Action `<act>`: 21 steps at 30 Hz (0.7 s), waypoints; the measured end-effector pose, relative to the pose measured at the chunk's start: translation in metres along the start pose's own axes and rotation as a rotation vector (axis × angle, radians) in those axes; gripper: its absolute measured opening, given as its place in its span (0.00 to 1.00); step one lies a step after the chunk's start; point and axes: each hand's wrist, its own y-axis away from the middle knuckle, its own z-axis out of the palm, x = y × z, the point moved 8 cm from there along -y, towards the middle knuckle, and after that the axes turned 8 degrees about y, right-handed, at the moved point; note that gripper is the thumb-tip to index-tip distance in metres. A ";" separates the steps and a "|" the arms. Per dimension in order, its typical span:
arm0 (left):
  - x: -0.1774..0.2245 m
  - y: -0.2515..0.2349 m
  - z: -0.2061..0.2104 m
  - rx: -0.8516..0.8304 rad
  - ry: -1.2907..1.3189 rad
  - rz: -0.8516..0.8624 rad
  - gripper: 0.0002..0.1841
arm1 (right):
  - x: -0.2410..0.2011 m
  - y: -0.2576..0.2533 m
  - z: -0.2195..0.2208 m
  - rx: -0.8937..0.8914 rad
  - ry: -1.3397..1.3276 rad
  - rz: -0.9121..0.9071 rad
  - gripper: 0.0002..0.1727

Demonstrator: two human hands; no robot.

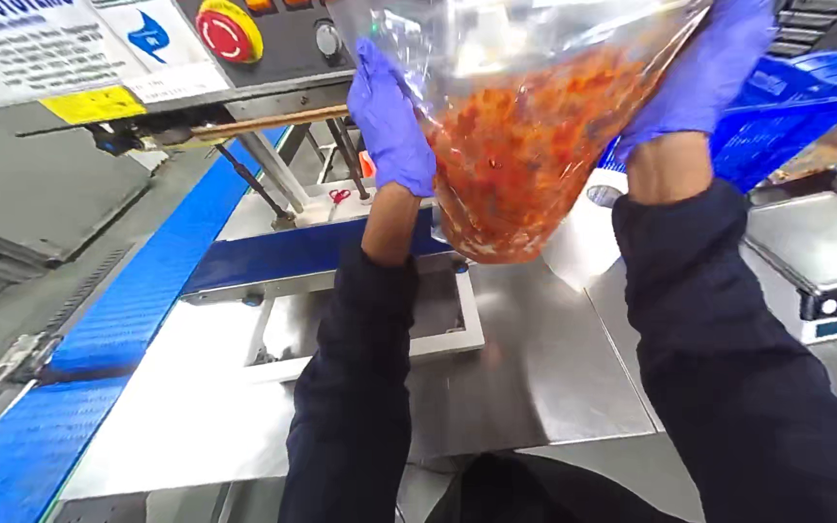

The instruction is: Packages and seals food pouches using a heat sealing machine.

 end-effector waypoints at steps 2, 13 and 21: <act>-0.039 -0.010 -0.004 0.039 0.040 -0.043 0.22 | 0.045 -0.004 0.007 0.003 0.158 0.059 0.27; -0.154 0.005 -0.001 0.104 0.121 -0.088 0.25 | 0.159 -0.021 0.001 0.023 0.216 0.097 0.25; -0.153 0.009 0.026 -0.207 -0.093 -0.107 0.26 | 0.168 0.021 -0.062 0.271 -0.091 -0.113 0.16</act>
